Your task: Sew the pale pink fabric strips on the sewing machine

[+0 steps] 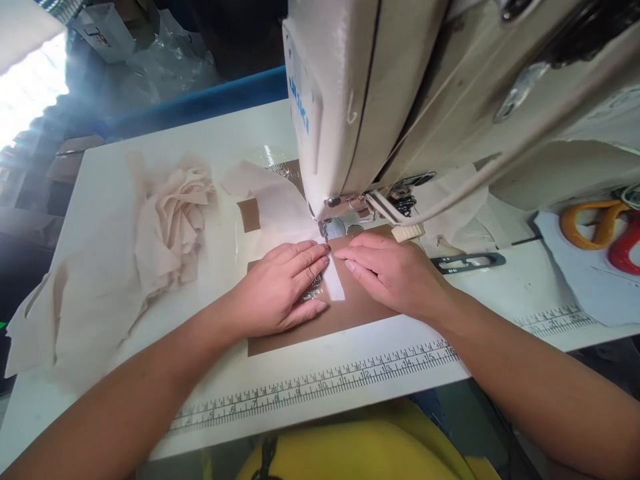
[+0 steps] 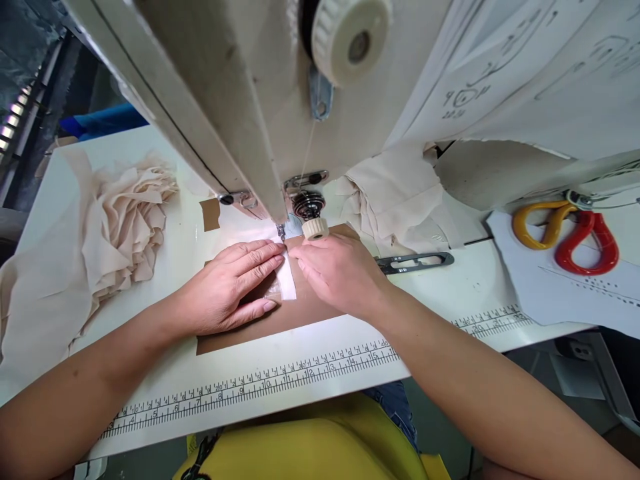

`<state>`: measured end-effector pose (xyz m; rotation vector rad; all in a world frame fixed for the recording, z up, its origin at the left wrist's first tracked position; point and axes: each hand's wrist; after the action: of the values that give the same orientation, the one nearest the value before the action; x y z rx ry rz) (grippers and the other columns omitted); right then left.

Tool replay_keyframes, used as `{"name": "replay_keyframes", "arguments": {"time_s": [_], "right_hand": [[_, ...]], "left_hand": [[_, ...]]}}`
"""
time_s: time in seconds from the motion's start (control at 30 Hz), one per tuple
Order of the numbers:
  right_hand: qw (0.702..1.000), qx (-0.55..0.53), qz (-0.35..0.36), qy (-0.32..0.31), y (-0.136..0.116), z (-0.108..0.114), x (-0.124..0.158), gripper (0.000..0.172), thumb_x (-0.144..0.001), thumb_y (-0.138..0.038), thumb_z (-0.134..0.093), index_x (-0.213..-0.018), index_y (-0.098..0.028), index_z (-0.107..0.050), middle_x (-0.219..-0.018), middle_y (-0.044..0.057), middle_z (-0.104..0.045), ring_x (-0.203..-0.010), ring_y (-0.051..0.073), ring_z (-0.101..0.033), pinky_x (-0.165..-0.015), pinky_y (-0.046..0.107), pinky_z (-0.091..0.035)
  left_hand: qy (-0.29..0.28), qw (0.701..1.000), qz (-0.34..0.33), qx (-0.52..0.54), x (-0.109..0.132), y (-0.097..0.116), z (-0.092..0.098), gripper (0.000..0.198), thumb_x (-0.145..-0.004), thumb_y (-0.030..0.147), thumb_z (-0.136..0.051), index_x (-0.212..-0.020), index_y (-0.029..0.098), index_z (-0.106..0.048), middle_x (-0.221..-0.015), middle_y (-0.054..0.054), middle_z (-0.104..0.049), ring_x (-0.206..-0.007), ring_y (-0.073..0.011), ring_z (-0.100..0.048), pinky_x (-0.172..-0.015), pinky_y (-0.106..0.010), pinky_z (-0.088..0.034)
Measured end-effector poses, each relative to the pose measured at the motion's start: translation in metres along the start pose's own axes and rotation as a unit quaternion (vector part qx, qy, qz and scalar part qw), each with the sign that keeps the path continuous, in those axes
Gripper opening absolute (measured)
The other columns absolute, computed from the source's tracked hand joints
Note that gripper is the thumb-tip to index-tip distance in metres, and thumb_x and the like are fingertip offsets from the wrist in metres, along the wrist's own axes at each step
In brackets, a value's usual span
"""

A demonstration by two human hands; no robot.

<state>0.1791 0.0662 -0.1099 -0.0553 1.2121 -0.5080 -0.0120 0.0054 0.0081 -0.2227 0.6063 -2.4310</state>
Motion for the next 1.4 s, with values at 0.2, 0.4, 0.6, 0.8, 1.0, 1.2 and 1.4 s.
{"name": "replay_keyframes", "arguments": {"time_s": [0.2,0.4,0.6,0.8,1.0,1.2,1.4], "right_hand": [[1.000,0.004,0.002,0.000,-0.0015,0.0006,-0.0002,0.031,-0.086,-0.010,-0.043,-0.100,-0.016,-0.070,-0.093,0.006,-0.070,-0.079,0.017,-0.064,-0.069,0.028,-0.049],[1.000,0.010,0.015,0.000,-0.0022,0.0006,-0.0008,0.030,-0.087,-0.011,-0.043,-0.099,-0.017,-0.070,-0.089,0.005,-0.070,-0.076,0.015,-0.062,-0.064,0.027,-0.047],[0.999,0.016,0.032,0.014,-0.0013,-0.0007,-0.0003,0.028,-0.087,-0.011,-0.044,-0.094,-0.015,-0.071,-0.086,0.005,-0.070,-0.073,0.014,-0.061,-0.062,0.026,-0.046],[0.999,0.022,0.035,0.018,-0.0011,-0.0015,0.0000,0.027,-0.088,-0.013,-0.044,-0.092,-0.016,-0.071,-0.086,0.005,-0.070,-0.075,0.014,-0.062,-0.062,0.025,-0.046],[0.998,0.025,0.043,0.024,-0.0021,-0.0011,-0.0003,0.027,-0.088,-0.012,-0.045,-0.090,-0.015,-0.071,-0.085,0.005,-0.070,-0.074,0.015,-0.062,-0.062,0.026,-0.046],[0.999,0.020,0.043,0.024,-0.0017,-0.0014,-0.0004,0.027,-0.088,-0.012,-0.044,-0.092,-0.014,-0.072,-0.085,0.006,-0.070,-0.078,0.016,-0.062,-0.066,0.026,-0.048],[0.999,0.018,0.044,0.026,-0.0025,-0.0014,-0.0015,0.028,-0.088,-0.011,-0.044,-0.090,-0.015,-0.072,-0.085,0.006,-0.070,-0.075,0.015,-0.062,-0.064,0.026,-0.047]], "left_hand": [[-0.002,1.000,0.004,0.000,-0.0002,0.0003,-0.0003,0.059,-0.091,0.045,-0.048,-0.135,0.006,-0.045,-0.140,-0.020,-0.046,-0.128,-0.0343,-0.042,-0.105,-0.050,-0.038],[0.001,1.000,0.006,0.003,-0.0010,0.0013,-0.0010,0.058,-0.092,0.046,-0.047,-0.136,0.008,-0.045,-0.140,-0.019,-0.045,-0.128,-0.0344,-0.042,-0.103,-0.051,-0.038],[0.004,1.000,0.012,-0.005,-0.0025,0.0037,-0.0004,0.056,-0.093,0.045,-0.045,-0.133,0.006,-0.048,-0.139,-0.020,-0.047,-0.126,-0.0337,-0.043,-0.103,-0.050,-0.039],[0.010,1.000,0.020,-0.013,-0.0052,0.0067,0.0005,0.054,-0.094,0.043,-0.044,-0.130,0.004,-0.051,-0.136,-0.021,-0.049,-0.122,-0.0327,-0.046,-0.100,-0.049,-0.041],[0.011,0.999,0.027,-0.018,-0.0071,0.0087,0.0000,0.053,-0.094,0.041,-0.045,-0.129,0.003,-0.052,-0.134,-0.020,-0.050,-0.117,-0.0315,-0.049,-0.098,-0.047,-0.043],[0.012,0.999,0.033,-0.017,-0.0068,0.0089,-0.0020,0.053,-0.094,0.042,-0.044,-0.130,0.004,-0.051,-0.134,-0.020,-0.050,-0.117,-0.0320,-0.049,-0.099,-0.048,-0.042],[0.009,0.999,0.036,-0.006,-0.0065,0.0085,-0.0023,0.052,-0.094,0.041,-0.044,-0.131,0.005,-0.050,-0.135,-0.021,-0.049,-0.120,-0.0324,-0.048,-0.100,-0.049,-0.041]]}}
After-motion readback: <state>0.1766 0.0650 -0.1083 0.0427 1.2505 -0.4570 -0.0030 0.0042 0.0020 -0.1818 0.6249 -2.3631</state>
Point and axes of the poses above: each hand's wrist, its own x-axis away from the middle knuckle, its own z-axis out of the back of the hand, y = z × x
